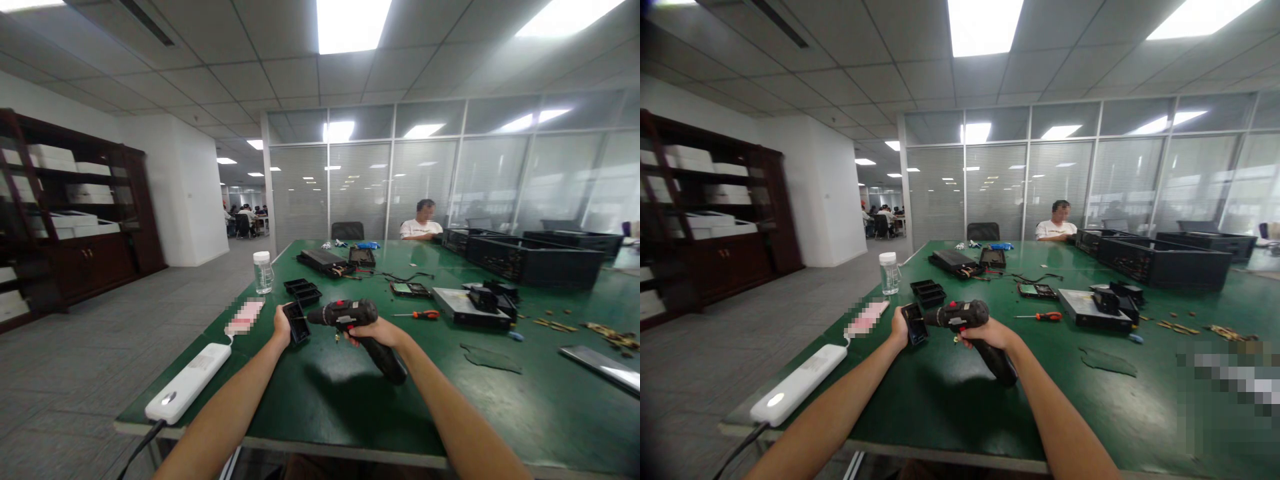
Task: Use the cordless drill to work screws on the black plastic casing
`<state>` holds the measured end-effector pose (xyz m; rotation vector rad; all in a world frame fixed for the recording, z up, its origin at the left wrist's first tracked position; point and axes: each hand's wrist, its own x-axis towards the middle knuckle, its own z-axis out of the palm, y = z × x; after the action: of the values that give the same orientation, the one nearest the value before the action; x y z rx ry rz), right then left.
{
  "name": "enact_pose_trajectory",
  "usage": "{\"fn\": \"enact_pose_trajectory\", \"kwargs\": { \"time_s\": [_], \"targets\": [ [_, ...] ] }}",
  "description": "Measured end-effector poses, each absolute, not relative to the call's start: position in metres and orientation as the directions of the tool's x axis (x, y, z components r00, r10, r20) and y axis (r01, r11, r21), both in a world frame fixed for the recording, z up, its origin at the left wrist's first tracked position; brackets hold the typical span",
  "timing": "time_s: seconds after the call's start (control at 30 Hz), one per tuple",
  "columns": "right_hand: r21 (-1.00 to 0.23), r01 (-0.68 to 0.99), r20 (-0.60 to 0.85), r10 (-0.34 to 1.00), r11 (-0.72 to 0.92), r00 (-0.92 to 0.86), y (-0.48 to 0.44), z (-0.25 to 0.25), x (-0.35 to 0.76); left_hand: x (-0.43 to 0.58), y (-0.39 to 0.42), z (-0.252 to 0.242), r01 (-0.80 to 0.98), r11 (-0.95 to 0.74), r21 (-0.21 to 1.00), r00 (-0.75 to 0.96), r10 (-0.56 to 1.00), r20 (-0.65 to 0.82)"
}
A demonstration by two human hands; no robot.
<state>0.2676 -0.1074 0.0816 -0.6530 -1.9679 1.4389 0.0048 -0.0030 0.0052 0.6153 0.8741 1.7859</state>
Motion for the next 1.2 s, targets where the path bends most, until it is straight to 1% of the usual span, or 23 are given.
{"fn": "enact_pose_trajectory", "kwargs": {
  "time_s": [0.17,0.33,0.67,1.0,1.2],
  "targets": [
    [-0.957,0.039,0.181,0.7,0.286,-0.69,-0.1078,0.0823,0.268,0.005,-0.0042,0.0066,-0.544,-0.231,0.807,-0.383,0.924,0.006],
    [-0.958,0.046,0.176,0.705,0.284,-0.687,-0.1066,0.0807,0.2682,0.0055,-0.0048,0.0071,-0.56,-0.211,0.801,-0.352,0.936,0.0],
    [-0.96,0.051,0.168,0.718,0.274,-0.676,-0.1073,0.081,0.268,0.0062,-0.0091,0.0104,-0.548,-0.225,0.805,-0.394,0.919,-0.012],
    [-0.961,0.029,0.184,0.716,0.275,-0.674,-0.1067,0.079,0.2678,0.0066,-0.0075,0.0079,-0.553,-0.241,0.798,-0.379,0.925,0.017],
    [-0.962,0.022,0.186,0.713,0.272,-0.676,-0.107,0.0792,0.2678,0.0066,-0.0077,0.009,-0.547,-0.257,0.797,-0.402,0.915,0.02]
  ]
}}
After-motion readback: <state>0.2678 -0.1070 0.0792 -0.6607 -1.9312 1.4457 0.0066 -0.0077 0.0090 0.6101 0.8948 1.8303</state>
